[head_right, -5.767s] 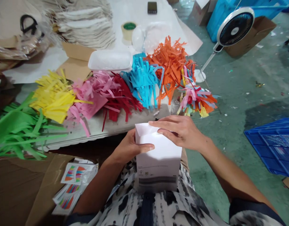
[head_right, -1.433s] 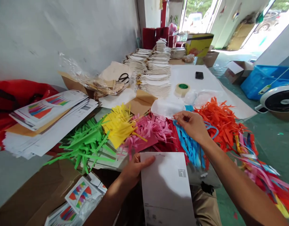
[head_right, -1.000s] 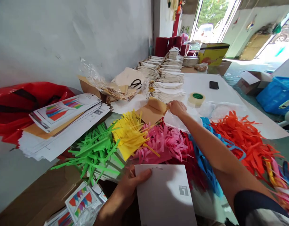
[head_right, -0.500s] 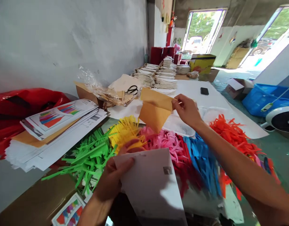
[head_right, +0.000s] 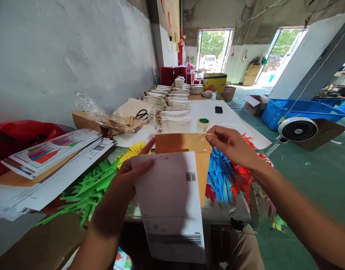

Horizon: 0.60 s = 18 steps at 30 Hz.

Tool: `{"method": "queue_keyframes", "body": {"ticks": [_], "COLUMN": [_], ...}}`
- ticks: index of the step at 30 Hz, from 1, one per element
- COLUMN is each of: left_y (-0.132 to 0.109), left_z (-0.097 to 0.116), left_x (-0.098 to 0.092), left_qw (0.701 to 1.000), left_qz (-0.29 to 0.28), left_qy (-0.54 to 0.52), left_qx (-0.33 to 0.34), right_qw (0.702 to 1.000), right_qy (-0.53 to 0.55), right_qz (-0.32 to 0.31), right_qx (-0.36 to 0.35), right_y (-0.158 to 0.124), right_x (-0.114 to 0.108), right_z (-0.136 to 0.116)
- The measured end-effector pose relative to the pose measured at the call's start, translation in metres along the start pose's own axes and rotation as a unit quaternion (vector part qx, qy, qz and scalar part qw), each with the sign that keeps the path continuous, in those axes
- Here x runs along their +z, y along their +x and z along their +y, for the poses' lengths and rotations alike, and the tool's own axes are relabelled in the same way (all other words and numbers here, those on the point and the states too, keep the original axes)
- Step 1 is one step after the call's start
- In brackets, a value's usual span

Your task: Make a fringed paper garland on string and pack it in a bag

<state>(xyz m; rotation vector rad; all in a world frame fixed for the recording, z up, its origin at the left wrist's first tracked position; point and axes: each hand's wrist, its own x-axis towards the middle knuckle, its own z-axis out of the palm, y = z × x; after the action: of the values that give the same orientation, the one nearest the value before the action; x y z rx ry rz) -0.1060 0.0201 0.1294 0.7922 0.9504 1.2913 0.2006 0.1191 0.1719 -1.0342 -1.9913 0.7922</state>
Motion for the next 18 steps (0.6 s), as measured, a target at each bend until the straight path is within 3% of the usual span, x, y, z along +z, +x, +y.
{"method": "queue_keyframes", "body": {"ticks": [6,9,13,18], "left_y": [0.068,0.093,0.115,0.129], "left_z": [-0.042,-0.059,-0.069,-0.075], "left_x": [0.001,-0.003,-0.011,-0.02], "left_qw": [0.998,0.998,0.996,0.996], "left_qz": [0.045,0.043,0.054,0.032], "left_qy": [-0.033,-0.017,0.011,0.003], "left_qx": [-0.005,-0.039,-0.069,-0.084], "right_qw": [0.999,0.997,0.996,0.993], "right_qy": [0.029,0.035,0.036,0.052], "right_qz": [-0.038,-0.063,-0.076,-0.093], "right_qx": [0.017,0.028,0.032,0.043], "right_y": [0.013,0.021,0.029,0.038], "right_x": [0.017,0.021,0.023,0.024], "right_z": [0.063,0.094,0.121,0.137]}}
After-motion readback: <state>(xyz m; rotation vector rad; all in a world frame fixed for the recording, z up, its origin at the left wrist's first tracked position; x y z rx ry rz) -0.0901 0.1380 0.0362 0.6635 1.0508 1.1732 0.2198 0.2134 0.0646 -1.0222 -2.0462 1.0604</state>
